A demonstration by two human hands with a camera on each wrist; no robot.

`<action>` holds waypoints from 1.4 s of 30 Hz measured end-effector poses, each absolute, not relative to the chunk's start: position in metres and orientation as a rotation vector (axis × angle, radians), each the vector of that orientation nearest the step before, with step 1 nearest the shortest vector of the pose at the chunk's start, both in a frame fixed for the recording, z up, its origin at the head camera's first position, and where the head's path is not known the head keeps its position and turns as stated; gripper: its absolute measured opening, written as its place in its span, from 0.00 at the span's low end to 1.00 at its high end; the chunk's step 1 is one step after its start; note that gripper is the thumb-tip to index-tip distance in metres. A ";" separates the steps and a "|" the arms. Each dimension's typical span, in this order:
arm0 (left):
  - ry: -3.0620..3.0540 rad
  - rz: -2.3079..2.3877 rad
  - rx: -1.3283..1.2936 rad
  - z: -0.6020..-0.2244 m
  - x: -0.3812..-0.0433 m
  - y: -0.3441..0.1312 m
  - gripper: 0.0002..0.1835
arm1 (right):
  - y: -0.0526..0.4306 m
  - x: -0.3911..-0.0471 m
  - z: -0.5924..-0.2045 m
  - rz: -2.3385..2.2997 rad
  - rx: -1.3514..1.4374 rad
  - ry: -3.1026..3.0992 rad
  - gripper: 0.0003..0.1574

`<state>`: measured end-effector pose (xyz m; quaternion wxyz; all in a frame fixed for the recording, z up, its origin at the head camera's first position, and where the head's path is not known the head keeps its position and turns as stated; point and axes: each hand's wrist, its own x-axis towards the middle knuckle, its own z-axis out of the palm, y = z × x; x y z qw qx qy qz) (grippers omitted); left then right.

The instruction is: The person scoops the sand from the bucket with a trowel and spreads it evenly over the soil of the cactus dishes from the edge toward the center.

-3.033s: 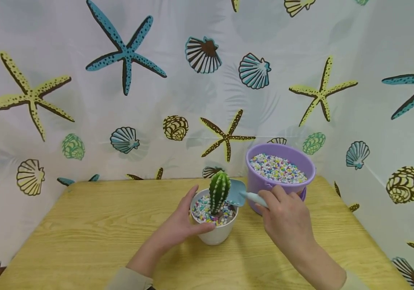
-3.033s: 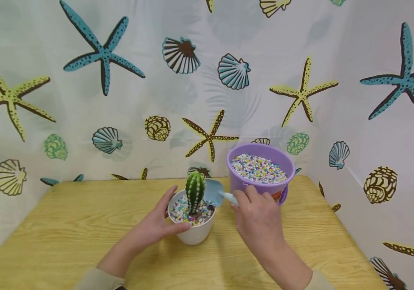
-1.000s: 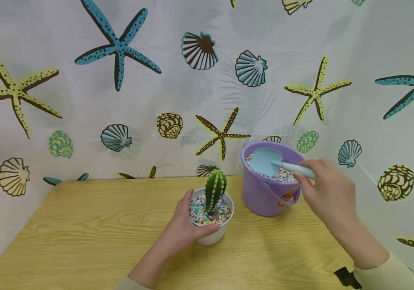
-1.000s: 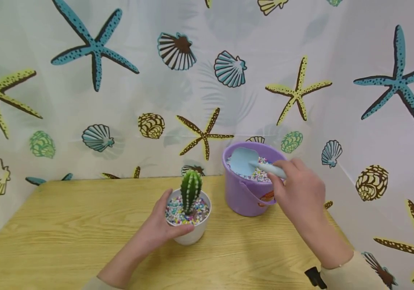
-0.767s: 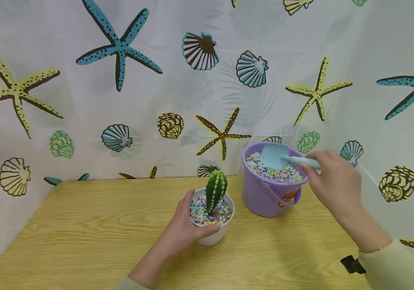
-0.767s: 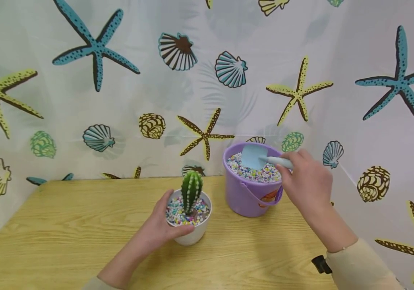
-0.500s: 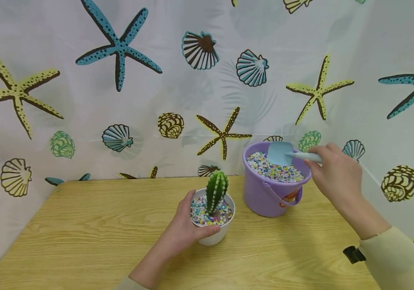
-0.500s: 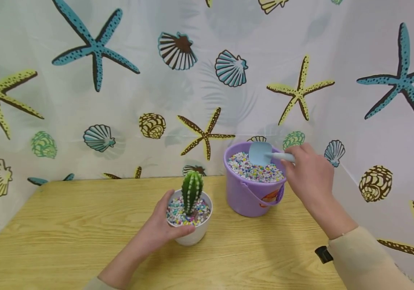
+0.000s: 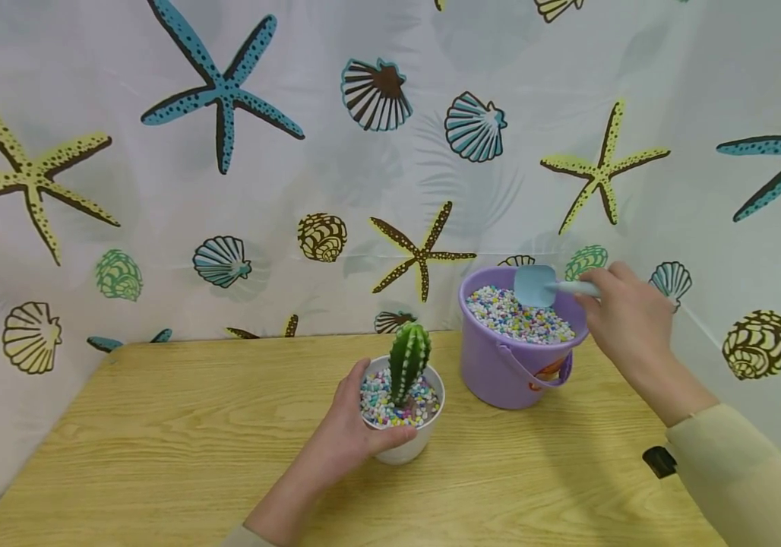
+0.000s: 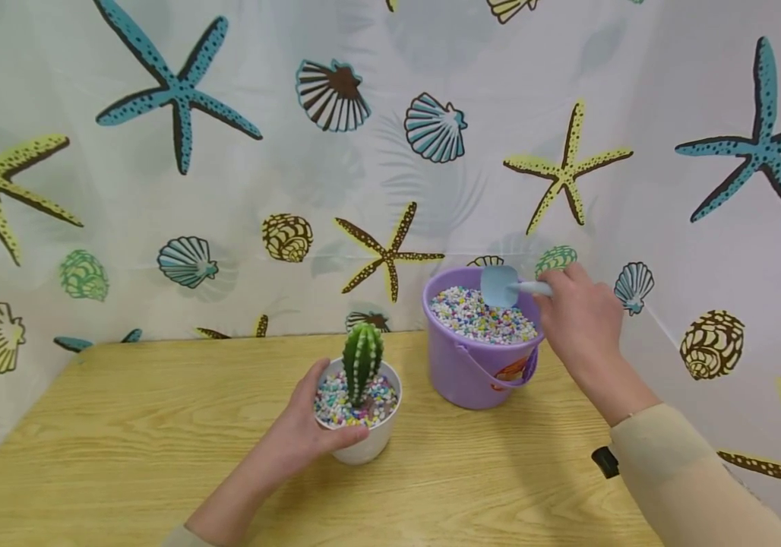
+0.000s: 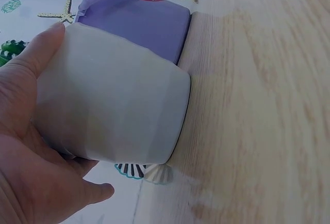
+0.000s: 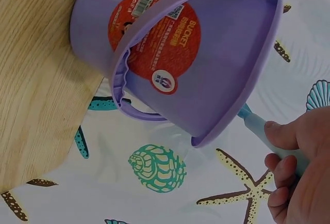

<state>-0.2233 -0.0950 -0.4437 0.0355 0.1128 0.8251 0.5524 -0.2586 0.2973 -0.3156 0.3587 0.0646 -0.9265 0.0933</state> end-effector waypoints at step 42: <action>2.551 1.675 0.341 -0.445 -0.223 -0.095 0.72 | 0.299 -0.282 -0.330 0.365 0.101 -2.643 0.17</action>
